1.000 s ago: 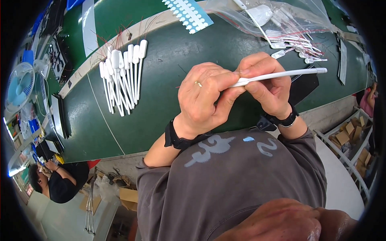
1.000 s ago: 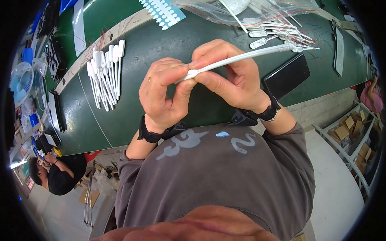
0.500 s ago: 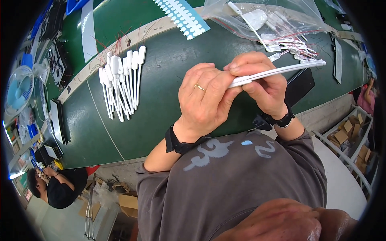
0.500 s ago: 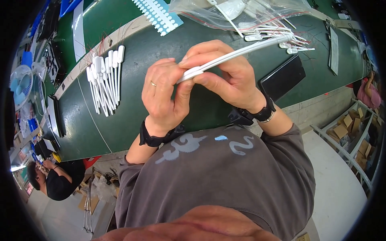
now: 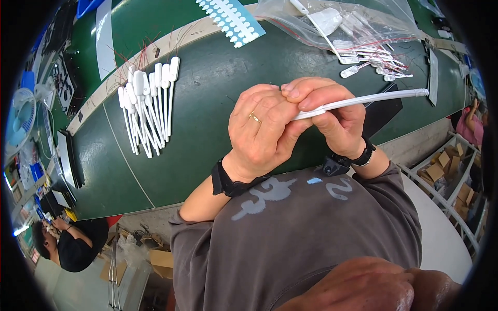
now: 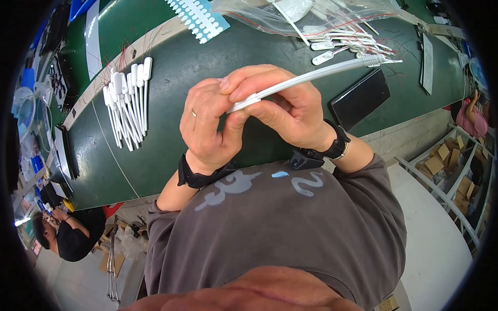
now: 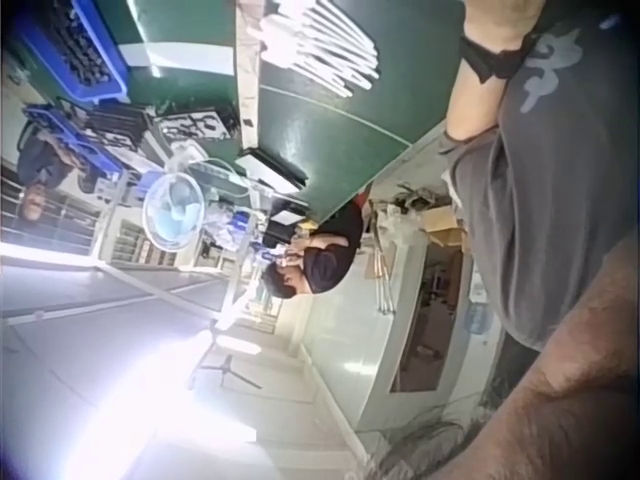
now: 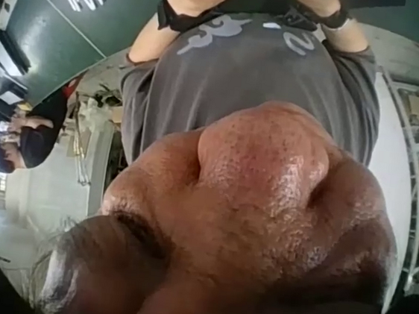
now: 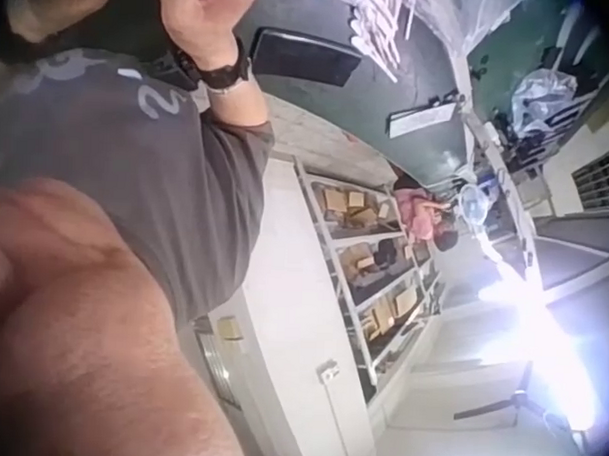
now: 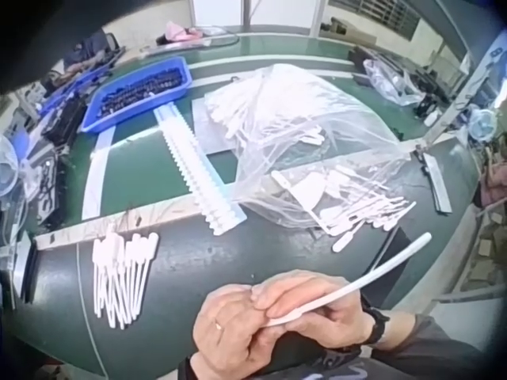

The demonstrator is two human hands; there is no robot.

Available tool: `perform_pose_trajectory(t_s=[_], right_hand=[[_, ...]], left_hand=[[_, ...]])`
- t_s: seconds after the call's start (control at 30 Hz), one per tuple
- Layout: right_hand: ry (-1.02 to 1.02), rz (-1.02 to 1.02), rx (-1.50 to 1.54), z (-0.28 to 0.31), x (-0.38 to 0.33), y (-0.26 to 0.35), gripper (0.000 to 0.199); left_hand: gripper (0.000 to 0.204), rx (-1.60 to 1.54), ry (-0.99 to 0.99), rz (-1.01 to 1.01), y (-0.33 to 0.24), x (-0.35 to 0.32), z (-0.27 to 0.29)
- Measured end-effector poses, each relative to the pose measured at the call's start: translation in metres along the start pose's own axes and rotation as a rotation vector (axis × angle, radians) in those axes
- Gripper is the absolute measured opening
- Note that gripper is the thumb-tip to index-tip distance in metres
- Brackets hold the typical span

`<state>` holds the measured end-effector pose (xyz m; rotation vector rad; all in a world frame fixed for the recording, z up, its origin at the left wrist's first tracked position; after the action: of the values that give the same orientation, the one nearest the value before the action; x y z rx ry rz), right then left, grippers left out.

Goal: The person picks up a white plastic housing and a wire, inserts the wire into the housing, and then aligns and presses a long white plastic rod into the assembly before setting it down.

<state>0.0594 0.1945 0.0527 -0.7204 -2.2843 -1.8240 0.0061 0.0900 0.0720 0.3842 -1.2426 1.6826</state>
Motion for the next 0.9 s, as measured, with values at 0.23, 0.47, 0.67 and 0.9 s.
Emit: perform_pose_trajectory(t_s=[0.23,0.47,0.67,0.9], right_hand=[[-0.011,-0.026,-0.027,0.000,0.002,-0.005,0.024],[-0.013,-0.149,0.024,0.009,0.003,-0.014,0.025],[0.059,-0.111,-0.084,0.007,0.010,-0.009,0.025],[0.035,-0.056,0.017,0.004,0.007,-0.012,0.021]], left_hand=[[0.024,0.022,-0.026,-0.015,0.007,-0.003,-0.002],[0.022,0.057,-0.030,0.024,0.006,0.000,0.001],[0.021,0.062,-0.021,0.002,0.009,0.000,0.000],[0.022,0.083,-0.010,-0.006,0.010,0.000,-0.002]])
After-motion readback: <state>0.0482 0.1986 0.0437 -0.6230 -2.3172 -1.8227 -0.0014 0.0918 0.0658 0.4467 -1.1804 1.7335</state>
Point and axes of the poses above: each hand's wrist, its own x-axis towards the middle knuckle, its own z-axis out of the back of the hand, y = z × x, the point moved 10 cm from there along x, towards the middle knuckle, and after that the axes turned 11 degrees about x, right-handed, at the moved point
